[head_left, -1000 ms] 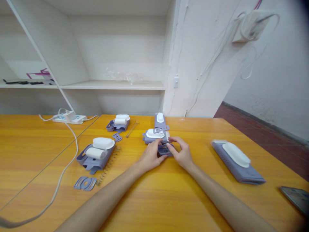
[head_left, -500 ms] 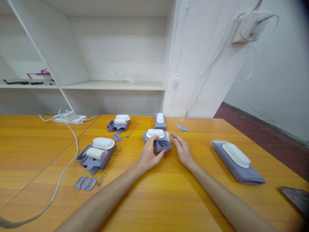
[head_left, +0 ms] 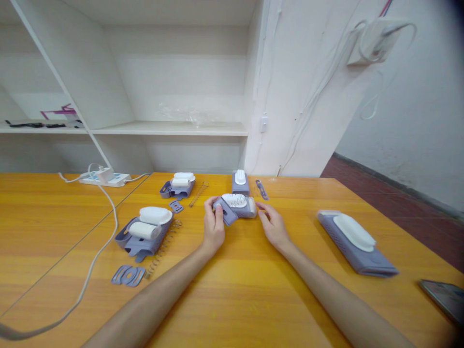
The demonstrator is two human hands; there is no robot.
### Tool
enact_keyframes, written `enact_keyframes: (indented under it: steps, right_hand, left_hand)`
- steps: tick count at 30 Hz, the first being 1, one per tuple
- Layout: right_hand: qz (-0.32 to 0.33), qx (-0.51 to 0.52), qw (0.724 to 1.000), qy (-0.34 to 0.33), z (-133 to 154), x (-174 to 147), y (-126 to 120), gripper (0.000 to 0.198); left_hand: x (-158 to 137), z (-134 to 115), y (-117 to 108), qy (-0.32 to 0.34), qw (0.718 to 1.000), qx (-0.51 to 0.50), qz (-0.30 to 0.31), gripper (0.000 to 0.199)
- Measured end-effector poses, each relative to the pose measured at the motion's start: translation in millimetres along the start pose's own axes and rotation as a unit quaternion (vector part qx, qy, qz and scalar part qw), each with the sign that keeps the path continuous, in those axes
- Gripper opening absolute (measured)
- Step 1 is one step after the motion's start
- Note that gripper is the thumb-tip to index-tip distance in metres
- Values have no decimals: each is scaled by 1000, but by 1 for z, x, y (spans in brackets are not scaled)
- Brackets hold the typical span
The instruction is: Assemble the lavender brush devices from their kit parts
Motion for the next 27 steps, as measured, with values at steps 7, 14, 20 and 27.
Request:
enact_keyframes:
  steps: [7, 14, 20, 27]
  right_hand:
    - [-1, -64, 997, -35, 0, 0, 5, 32]
    - [8, -89, 996, -30, 0, 0, 6, 33]
    - [27, -135, 988, -63, 6, -3, 12, 45]
    - [70, -219, 967, -113, 18, -12, 24, 55]
  left_hand:
    - [8, 26, -3, -109, 985, -103, -86, 46]
    - [11, 50, -15, -141, 973, -117, -138, 31]
    - [7, 98, -24, -214, 929, -197, -227, 29]
    - [10, 106, -17, -242, 921, -229, -200, 36]
Point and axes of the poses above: each hand's wrist, its own x-axis towards the middle knuckle, its own y-axis out of the palm, z = x × y, the point moved 7 cm from there along x, towards the middle knuckle, and after that the axes turned 8 degrees about y, right-handed, at the moved point
